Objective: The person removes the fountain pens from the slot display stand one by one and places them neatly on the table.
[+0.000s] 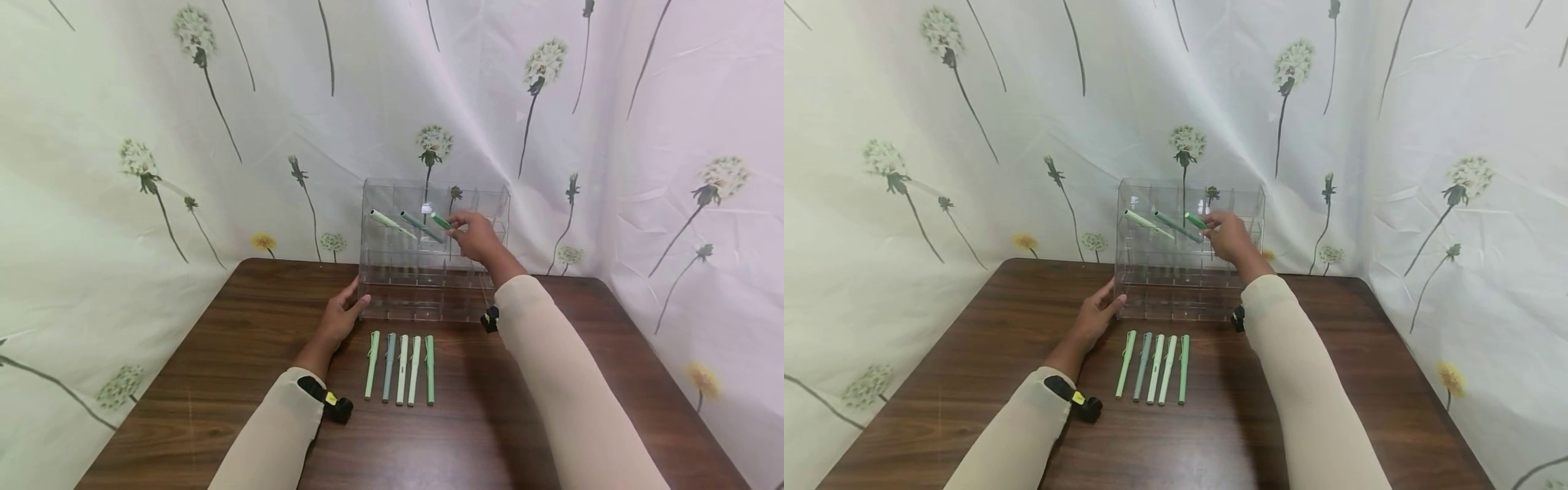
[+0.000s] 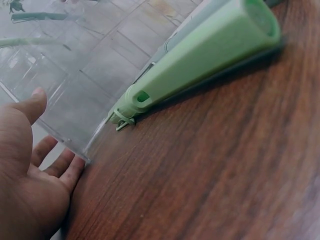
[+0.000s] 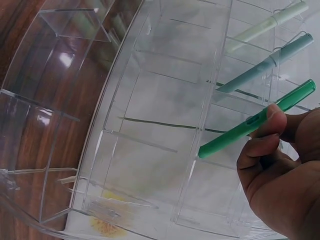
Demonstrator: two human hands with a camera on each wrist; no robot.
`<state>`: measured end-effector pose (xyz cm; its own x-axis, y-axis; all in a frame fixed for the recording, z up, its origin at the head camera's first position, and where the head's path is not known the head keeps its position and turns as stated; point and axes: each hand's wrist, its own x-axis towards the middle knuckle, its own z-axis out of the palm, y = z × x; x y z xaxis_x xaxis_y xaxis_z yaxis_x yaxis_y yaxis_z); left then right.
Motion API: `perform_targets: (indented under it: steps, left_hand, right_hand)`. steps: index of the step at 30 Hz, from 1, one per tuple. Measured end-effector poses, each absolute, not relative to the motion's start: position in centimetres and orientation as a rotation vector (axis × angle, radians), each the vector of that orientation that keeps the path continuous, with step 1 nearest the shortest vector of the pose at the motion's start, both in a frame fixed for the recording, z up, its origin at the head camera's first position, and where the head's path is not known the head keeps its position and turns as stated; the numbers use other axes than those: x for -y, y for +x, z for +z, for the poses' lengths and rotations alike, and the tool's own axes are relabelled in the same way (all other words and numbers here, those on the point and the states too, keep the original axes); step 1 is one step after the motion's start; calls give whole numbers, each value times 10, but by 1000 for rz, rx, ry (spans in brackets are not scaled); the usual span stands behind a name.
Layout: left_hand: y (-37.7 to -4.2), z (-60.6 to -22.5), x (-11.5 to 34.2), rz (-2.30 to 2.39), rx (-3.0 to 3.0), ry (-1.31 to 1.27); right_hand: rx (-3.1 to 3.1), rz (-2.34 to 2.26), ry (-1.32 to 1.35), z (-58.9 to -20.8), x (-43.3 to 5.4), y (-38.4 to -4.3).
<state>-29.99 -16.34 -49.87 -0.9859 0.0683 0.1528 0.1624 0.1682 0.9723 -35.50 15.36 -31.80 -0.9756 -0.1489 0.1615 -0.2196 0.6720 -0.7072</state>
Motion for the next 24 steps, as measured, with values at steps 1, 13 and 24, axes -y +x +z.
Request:
perform_targets:
  steps: [1, 13, 24]
  left_hand:
    - [-300, -499, 163, -1967, 2346, -228]
    - [-301, -500, 164, -1973, 2343, -221]
    - [-298, -497, 163, -1967, 2342, -224]
  right_hand:
    - [2786, 1192, 305, -318, -153, -355]
    - [2705, 1194, 313, -312, -160, -351]
    - [2571, 1334, 286, -309, -172, -343]
